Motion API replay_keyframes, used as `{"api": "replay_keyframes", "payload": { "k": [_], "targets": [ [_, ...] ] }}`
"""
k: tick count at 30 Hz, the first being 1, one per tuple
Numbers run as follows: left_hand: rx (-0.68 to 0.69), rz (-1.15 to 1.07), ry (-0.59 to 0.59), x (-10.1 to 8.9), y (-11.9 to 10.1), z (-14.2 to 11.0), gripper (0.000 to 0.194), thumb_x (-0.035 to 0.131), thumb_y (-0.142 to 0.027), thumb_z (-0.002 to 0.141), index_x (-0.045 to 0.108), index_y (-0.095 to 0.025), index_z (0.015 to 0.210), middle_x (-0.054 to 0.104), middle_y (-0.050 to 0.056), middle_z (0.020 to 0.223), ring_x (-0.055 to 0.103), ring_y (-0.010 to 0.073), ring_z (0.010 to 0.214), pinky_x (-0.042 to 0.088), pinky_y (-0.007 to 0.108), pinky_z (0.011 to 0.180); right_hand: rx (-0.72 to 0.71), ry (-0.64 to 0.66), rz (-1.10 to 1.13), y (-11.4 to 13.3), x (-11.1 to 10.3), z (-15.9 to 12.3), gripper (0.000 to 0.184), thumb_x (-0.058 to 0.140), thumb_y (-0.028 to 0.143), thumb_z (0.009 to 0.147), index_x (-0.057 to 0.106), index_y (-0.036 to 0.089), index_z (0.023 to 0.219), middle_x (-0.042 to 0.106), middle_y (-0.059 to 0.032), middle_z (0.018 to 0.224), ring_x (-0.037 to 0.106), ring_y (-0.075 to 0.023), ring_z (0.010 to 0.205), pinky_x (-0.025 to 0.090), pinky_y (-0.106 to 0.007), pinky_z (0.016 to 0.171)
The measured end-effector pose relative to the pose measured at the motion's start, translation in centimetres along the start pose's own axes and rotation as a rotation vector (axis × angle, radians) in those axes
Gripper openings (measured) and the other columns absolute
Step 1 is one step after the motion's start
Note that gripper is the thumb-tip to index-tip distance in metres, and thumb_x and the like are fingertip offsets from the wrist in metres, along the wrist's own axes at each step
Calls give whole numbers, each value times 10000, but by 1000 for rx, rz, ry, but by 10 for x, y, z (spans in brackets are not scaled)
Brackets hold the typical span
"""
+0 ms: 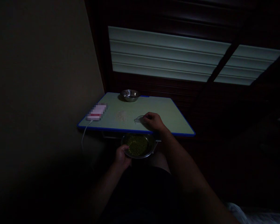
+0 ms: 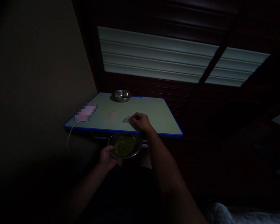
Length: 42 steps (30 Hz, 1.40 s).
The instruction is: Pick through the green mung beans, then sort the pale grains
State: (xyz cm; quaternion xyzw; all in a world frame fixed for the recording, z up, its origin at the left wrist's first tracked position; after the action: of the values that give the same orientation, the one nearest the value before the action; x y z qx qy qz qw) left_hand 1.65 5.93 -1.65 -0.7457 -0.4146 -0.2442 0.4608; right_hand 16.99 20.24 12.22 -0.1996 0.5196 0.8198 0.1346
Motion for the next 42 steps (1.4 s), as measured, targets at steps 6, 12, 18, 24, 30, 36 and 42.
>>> {"api": "replay_keyframes", "payload": {
  "k": [6, 12, 18, 24, 30, 36, 42],
  "targets": [
    [17, -8, 11, 0, -1, 1, 487, 525, -77, 605, 700, -127, 1057, 752, 89, 854, 708, 268, 815, 576, 402, 741, 4, 16, 46, 1, 2, 0, 238, 619, 384, 723, 678, 159, 774, 676, -14, 729, 574, -132, 677, 451, -257, 665],
    [15, -6, 8, -1, -1, 1, 464, 526, -74, 606, 703, -131, 1032, 750, 82, 840, 707, 259, 839, 572, 396, 772, 6, 33, 78, 2, 3, -1, 246, 626, 391, 708, 674, 156, 762, 665, -13, 715, 563, -128, 665, 440, -252, 647],
    [10, 8, -16, -5, 1, 3, 435, 513, -84, 613, 704, -115, 1003, 740, 93, 783, 706, 269, 824, 576, 404, 745, 20, 28, 71, 4, 2, -2, 230, 627, 378, 703, 671, 158, 752, 656, -5, 697, 549, -123, 645, 433, -253, 639],
    [29, -4, -6, -3, -1, 2, 477, 523, -72, 600, 702, -146, 1035, 746, 76, 812, 705, 268, 839, 571, 408, 768, 14, 37, 62, 7, 3, -3, 219, 624, 373, 714, 676, 163, 750, 670, -13, 702, 562, -131, 656, 445, -261, 643],
    [11, -10, -10, -4, -1, 3, 459, 521, -75, 613, 703, -136, 1030, 745, 76, 799, 708, 248, 801, 572, 389, 759, 14, 65, 95, 9, 5, -4, 227, 640, 373, 697, 690, 164, 772, 690, -24, 742, 580, -140, 688, 460, -273, 673],
    [27, -17, 2, -4, -4, 3, 486, 520, -80, 616, 693, -120, 1068, 750, 88, 824, 707, 263, 832, 571, 397, 762, 42, 85, 187, 10, 6, -5, 259, 669, 391, 660, 692, 159, 772, 693, -30, 747, 589, -141, 688, 463, -274, 680],
    [39, -21, -2, -5, -5, 4, 501, 526, -75, 615, 687, -109, 1088, 750, 100, 825, 707, 265, 818, 575, 392, 740, 103, -32, 214, 3, -5, -3, 242, 668, 369, 629, 674, 160, 751, 691, -30, 725, 586, -141, 663, 460, -271, 653]
  ]
}}
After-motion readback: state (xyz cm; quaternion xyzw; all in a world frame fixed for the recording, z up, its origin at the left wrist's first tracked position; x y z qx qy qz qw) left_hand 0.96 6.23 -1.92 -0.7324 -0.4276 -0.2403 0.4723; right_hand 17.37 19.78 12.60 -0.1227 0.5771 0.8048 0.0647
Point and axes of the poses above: each hand's wrist, its own z-axis towards the middle knuckle, its own x-axis out of the palm, y = z × x, the point moved 10 cm from there along z, towards the middle knuckle
